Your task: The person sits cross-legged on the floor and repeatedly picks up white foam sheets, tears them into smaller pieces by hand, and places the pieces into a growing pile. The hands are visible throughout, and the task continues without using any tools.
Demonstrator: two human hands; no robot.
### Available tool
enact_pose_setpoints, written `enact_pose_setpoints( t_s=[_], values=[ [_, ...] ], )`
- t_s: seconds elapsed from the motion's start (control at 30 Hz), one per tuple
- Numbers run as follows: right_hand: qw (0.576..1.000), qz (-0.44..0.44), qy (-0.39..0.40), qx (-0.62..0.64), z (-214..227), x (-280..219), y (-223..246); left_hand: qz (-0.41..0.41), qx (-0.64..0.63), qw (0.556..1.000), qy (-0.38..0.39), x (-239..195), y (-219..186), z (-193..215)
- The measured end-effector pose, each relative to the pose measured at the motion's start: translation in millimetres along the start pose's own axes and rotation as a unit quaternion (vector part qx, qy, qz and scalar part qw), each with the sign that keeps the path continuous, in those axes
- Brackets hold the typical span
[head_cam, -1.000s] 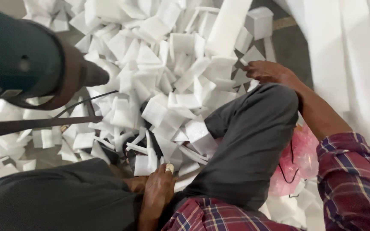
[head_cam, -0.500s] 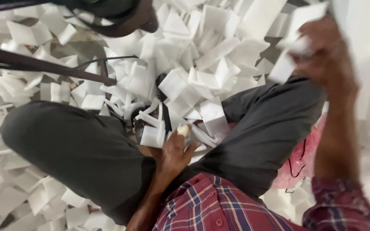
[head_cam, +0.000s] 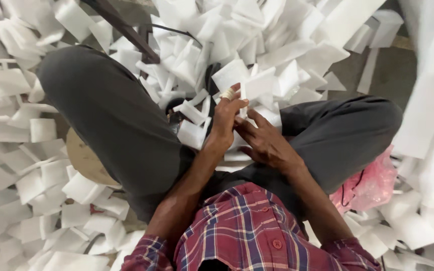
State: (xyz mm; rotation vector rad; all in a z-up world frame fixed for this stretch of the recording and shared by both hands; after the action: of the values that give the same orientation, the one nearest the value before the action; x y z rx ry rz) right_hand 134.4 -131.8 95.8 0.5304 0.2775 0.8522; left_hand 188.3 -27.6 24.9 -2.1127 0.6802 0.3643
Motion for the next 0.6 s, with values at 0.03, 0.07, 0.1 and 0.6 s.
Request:
enact_pose_setpoints(
  t_s=[0.03,0.07,0.1,0.6],
  values=[
    [0.999,0.023,-0.003,0.046,0,-3,0,0.005,0.01,1.0,-0.021,-1,2,3],
    [0.989,0.04,-0.067,0.122,8,-7,-3,0.009,0.021,0.999,-0.042,0,1,6],
    [0.97,0.057,-0.13,0.197,17,-13,-5,0.013,0.032,0.997,-0.062,0,0,9],
    [0.79,-0.259,-0.364,0.42,25,-56,-70,0.027,0.435,0.899,0.052,-44,-26,-15]
  ],
)
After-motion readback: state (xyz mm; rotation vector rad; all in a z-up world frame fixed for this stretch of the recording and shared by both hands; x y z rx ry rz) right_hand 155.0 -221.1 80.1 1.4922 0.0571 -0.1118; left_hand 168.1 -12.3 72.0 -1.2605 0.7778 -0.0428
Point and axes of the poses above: each hand's wrist, its own x-axis towards the middle knuckle, its own z-axis out of the back of the hand, y = z × x, the point moved 6 cm from there along x, towards the middle knuckle, and after that the axes turned 11 degrees about y, right-handed, at the moved point
